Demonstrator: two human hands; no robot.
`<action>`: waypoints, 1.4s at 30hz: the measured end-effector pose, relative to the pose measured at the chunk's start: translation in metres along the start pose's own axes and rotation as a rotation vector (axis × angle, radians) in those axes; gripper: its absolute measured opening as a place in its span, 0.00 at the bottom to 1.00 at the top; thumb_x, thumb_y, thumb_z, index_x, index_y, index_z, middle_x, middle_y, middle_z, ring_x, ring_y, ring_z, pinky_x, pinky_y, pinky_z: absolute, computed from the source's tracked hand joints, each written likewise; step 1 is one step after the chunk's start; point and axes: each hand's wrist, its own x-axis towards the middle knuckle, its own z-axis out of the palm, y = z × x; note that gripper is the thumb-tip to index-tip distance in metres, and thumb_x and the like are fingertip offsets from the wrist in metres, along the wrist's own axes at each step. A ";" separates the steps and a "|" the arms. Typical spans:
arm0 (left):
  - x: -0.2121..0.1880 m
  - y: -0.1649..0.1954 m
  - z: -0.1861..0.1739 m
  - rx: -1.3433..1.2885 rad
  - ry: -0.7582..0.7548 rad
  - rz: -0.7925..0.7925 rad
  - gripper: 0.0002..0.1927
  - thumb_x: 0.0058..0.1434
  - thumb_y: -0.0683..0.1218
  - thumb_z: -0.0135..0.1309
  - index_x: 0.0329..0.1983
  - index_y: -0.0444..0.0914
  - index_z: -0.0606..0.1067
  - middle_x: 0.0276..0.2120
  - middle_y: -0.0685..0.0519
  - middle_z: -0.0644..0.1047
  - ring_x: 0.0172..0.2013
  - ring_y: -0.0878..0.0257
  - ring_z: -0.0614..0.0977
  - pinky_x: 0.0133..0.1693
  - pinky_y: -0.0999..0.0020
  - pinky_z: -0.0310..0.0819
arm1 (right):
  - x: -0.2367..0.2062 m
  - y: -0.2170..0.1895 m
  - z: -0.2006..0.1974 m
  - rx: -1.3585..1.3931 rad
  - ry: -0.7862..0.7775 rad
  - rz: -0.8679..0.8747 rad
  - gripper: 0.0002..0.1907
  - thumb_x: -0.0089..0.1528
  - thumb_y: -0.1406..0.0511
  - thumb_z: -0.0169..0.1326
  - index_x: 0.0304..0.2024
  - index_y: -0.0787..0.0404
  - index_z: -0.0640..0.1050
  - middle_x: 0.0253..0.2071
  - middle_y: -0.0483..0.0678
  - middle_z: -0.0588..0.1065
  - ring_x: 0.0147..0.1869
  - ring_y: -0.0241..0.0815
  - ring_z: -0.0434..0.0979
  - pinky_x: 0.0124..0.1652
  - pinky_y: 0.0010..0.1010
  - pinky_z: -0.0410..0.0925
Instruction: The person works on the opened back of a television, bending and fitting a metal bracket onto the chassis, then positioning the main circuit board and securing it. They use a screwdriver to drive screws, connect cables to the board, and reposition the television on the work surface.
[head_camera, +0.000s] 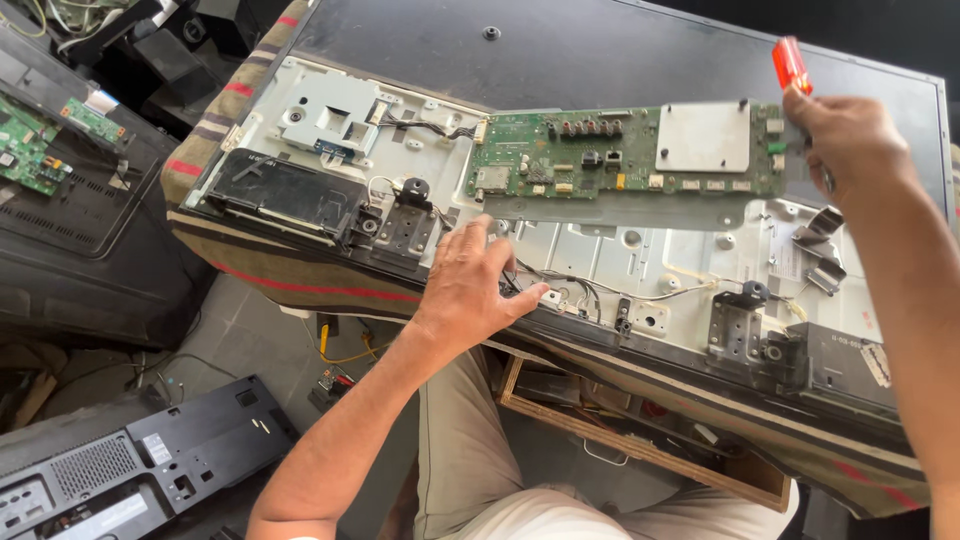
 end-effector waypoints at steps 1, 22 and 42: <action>0.001 -0.001 0.001 0.009 -0.066 -0.062 0.29 0.55 0.66 0.63 0.38 0.35 0.74 0.58 0.31 0.68 0.61 0.36 0.68 0.64 0.45 0.57 | 0.002 -0.004 -0.002 -0.004 -0.016 -0.032 0.23 0.67 0.48 0.62 0.50 0.59 0.81 0.23 0.39 0.68 0.21 0.28 0.63 0.19 0.24 0.59; 0.014 -0.012 -0.019 0.021 -0.146 0.145 0.22 0.58 0.58 0.62 0.24 0.37 0.72 0.49 0.45 0.74 0.58 0.47 0.72 0.62 0.53 0.61 | 0.011 0.051 0.012 0.045 -0.152 -0.158 0.17 0.72 0.55 0.56 0.40 0.63 0.80 0.22 0.41 0.71 0.19 0.30 0.62 0.20 0.27 0.59; 0.029 -0.004 -0.031 0.014 -0.216 0.330 0.15 0.64 0.50 0.58 0.46 0.35 0.80 0.21 0.47 0.75 0.30 0.50 0.78 0.53 0.56 0.70 | 0.005 0.097 0.032 -0.215 -0.005 -0.476 0.15 0.70 0.60 0.58 0.40 0.67 0.83 0.20 0.47 0.71 0.23 0.32 0.63 0.24 0.36 0.59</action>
